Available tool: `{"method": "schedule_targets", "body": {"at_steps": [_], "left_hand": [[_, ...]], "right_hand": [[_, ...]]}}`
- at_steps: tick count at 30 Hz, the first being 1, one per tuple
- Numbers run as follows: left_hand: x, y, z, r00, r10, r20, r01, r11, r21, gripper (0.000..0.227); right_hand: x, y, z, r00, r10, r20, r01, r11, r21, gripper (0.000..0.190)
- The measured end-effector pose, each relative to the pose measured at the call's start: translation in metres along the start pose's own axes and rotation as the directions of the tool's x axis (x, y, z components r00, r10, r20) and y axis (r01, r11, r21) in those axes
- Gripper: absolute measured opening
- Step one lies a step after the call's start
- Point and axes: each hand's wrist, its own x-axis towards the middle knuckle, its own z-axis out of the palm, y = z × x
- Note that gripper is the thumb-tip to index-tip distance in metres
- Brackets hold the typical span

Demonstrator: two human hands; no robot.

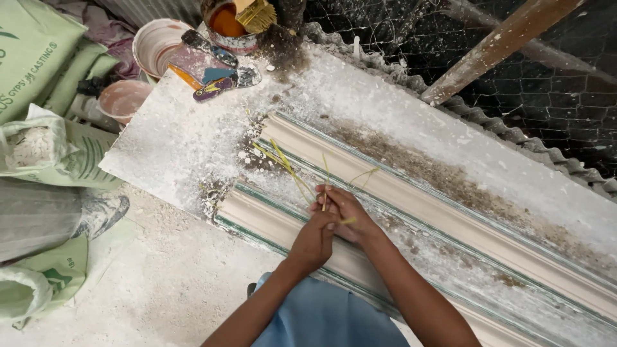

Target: Tie strings around gypsum moldings to bundle them and organize them within the workshop workspace.

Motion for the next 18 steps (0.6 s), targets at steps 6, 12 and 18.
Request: {"method": "schedule_targets", "body": {"at_steps": [6, 12, 18], "left_hand": [[0.011, -0.003, 0.003, 0.895, -0.363, -0.259, 0.275, 0.906, -0.32, 0.028], [0.041, 0.024, -0.017, 0.806, -0.54, -0.243, 0.373, 0.782, -0.499, 0.023], [0.066, 0.051, -0.023, 0.787, -0.556, -0.267, 0.373, 0.773, -0.513, 0.015]], "right_hand": [[-0.008, -0.028, 0.054, 0.969, -0.24, -0.056, 0.234, 0.967, -0.098, 0.023], [-0.012, -0.041, 0.075, 0.94, -0.34, 0.01, 0.332, 0.91, -0.25, 0.029], [-0.046, -0.054, 0.116, 0.925, -0.375, 0.057, 0.368, 0.849, -0.379, 0.039]]}}
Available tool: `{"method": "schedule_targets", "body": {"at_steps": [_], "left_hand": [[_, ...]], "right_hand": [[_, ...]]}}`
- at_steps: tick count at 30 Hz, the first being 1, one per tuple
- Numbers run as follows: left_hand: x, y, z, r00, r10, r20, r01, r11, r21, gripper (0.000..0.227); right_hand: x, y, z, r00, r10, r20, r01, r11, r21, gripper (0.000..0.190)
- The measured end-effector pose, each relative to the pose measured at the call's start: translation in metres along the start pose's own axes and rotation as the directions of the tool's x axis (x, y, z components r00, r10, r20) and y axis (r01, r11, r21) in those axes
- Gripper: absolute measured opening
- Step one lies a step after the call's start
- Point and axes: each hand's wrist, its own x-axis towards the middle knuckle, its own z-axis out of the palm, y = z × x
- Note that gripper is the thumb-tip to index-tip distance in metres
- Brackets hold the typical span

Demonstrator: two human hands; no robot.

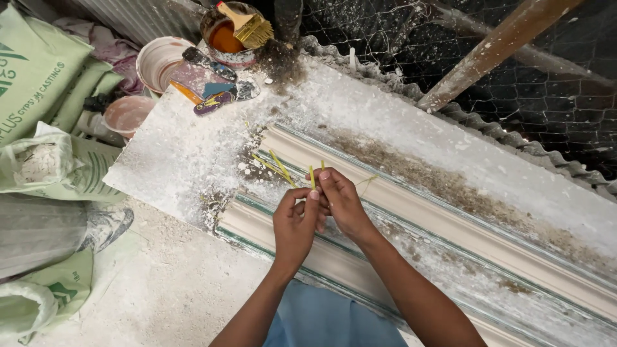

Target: Tie strings around gypsum moldings to bundle them and organize them within the workshop workspace.

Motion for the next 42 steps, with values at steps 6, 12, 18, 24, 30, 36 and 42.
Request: {"method": "schedule_targets", "body": {"at_steps": [6, 12, 18, 24, 30, 36, 42], "left_hand": [[0.013, 0.017, -0.002, 0.993, 0.119, 0.008, -0.118, 0.972, 0.201, 0.013], [0.014, 0.018, -0.005, 0.984, 0.174, 0.038, -0.177, 0.931, 0.321, 0.01], [0.018, 0.015, -0.01, 0.976, 0.195, 0.1, -0.219, 0.855, 0.469, 0.008], [0.028, 0.052, -0.019, 0.776, 0.5, 0.384, -0.611, 0.445, 0.655, 0.024], [0.057, 0.057, -0.029, 0.442, 0.211, 0.872, -0.895, 0.047, 0.443, 0.022], [0.064, 0.058, -0.026, 0.319, 0.41, 0.855, -0.923, -0.071, 0.379, 0.006], [0.037, 0.006, -0.007, 0.772, 0.517, 0.371, -0.635, 0.597, 0.49, 0.016]], "right_hand": [[0.012, 0.017, -0.023, 1.0, -0.002, 0.029, 0.003, 1.0, -0.009, 0.04], [0.008, 0.012, -0.017, 1.0, 0.007, 0.018, -0.007, 1.0, -0.011, 0.039], [0.013, 0.025, -0.023, 1.0, -0.011, 0.021, 0.012, 0.998, -0.06, 0.034], [0.011, 0.013, -0.043, 0.994, -0.107, 0.036, 0.113, 0.938, -0.328, 0.028], [-0.003, -0.006, -0.067, 0.974, -0.059, 0.218, 0.175, 0.806, -0.566, 0.022], [-0.012, -0.018, -0.08, 0.954, 0.161, 0.251, -0.022, 0.878, -0.478, 0.016], [0.002, 0.006, -0.114, 0.974, -0.135, -0.179, 0.166, 0.972, 0.169, 0.036]]}}
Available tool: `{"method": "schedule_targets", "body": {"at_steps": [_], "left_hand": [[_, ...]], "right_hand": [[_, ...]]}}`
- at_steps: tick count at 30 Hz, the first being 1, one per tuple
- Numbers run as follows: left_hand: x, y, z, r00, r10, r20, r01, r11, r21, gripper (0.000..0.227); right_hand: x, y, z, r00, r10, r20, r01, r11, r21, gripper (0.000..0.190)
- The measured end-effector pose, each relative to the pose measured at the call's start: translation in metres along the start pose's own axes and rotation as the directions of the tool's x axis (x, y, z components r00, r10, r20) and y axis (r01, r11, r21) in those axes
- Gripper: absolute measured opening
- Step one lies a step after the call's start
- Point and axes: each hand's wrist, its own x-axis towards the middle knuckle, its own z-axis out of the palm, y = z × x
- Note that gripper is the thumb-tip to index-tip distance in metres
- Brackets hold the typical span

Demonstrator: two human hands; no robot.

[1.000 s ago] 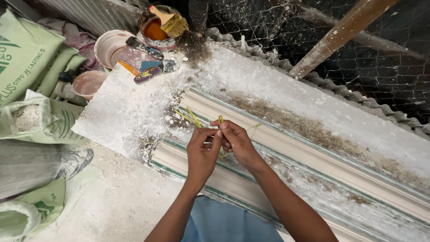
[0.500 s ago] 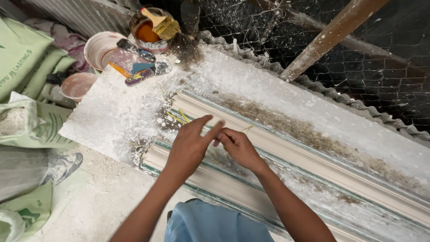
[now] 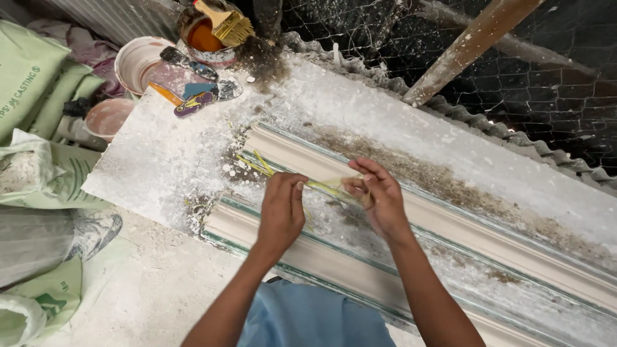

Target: Tie strings around gypsum moldings to bundle them and organize them within the workshop workspace.

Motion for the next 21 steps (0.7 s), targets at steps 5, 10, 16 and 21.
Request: {"method": "schedule_targets", "body": {"at_steps": [5, 10, 16, 21], "left_hand": [[-0.019, 0.011, 0.03, 0.907, -0.42, 0.037, 0.413, 0.867, -0.279, 0.018], [-0.021, 0.025, 0.026, 0.857, -0.513, 0.052, 0.493, 0.784, -0.378, 0.019], [-0.026, 0.016, 0.018, 0.91, -0.416, -0.006, 0.403, 0.885, -0.233, 0.013], [-0.029, 0.018, 0.015, 0.971, -0.239, -0.009, 0.238, 0.97, -0.056, 0.012]], "right_hand": [[-0.03, 0.04, 0.038, 0.984, 0.019, 0.176, 0.026, 0.968, -0.249, 0.038], [-0.026, 0.046, 0.063, 0.997, -0.075, 0.015, 0.076, 0.949, -0.307, 0.022], [-0.025, 0.028, 0.078, 0.992, -0.11, 0.059, 0.124, 0.92, -0.372, 0.021], [-0.024, 0.009, 0.084, 0.989, -0.103, 0.104, 0.14, 0.872, -0.468, 0.025]]}}
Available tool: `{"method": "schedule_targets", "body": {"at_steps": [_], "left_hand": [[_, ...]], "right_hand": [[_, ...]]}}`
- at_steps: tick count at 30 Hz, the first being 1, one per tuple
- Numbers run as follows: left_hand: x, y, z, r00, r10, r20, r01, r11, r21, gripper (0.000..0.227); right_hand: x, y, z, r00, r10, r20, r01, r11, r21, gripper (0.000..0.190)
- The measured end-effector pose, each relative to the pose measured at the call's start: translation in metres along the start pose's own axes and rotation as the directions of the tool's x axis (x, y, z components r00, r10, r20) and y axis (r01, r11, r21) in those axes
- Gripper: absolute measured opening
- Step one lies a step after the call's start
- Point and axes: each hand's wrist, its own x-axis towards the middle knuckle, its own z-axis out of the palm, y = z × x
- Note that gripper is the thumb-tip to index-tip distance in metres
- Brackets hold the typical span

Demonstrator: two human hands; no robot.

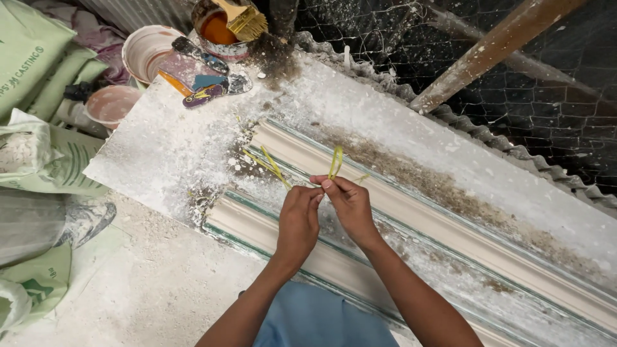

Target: Tie strings around gypsum moldings to bundle them and organize them within the workshop workspace.

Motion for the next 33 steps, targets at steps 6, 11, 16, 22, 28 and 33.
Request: {"method": "schedule_targets", "body": {"at_steps": [6, 11, 16, 22, 28, 33], "left_hand": [[0.005, 0.021, -0.006, 0.938, 0.318, 0.138, -0.346, 0.876, 0.337, 0.009], [0.016, 0.009, -0.013, 0.837, 0.526, 0.149, -0.523, 0.691, 0.5, 0.012], [0.043, 0.018, -0.034, 0.673, 0.705, 0.222, -0.724, 0.568, 0.391, 0.019], [0.063, 0.018, -0.044, 0.361, 0.896, 0.26, -0.929, 0.322, 0.179, 0.017], [0.062, 0.009, -0.039, 0.252, 0.921, 0.296, -0.963, 0.209, 0.17, 0.012], [0.026, -0.021, -0.018, 0.732, 0.582, 0.355, -0.674, 0.697, 0.246, 0.013]], "right_hand": [[0.004, 0.008, -0.01, 0.999, 0.03, -0.041, -0.03, 1.0, 0.003, 0.022], [0.003, -0.002, -0.019, 0.999, 0.047, -0.026, -0.047, 0.999, -0.009, 0.02], [0.009, 0.004, -0.038, 0.994, 0.08, 0.078, -0.078, 0.996, -0.036, 0.013], [0.015, 0.017, -0.075, 0.899, 0.163, 0.407, -0.178, 0.984, -0.002, 0.01], [0.014, -0.016, -0.077, 0.735, 0.248, 0.631, -0.236, 0.966, -0.105, 0.014], [0.015, -0.011, -0.079, 0.794, 0.299, 0.529, -0.193, 0.95, -0.246, 0.013]]}}
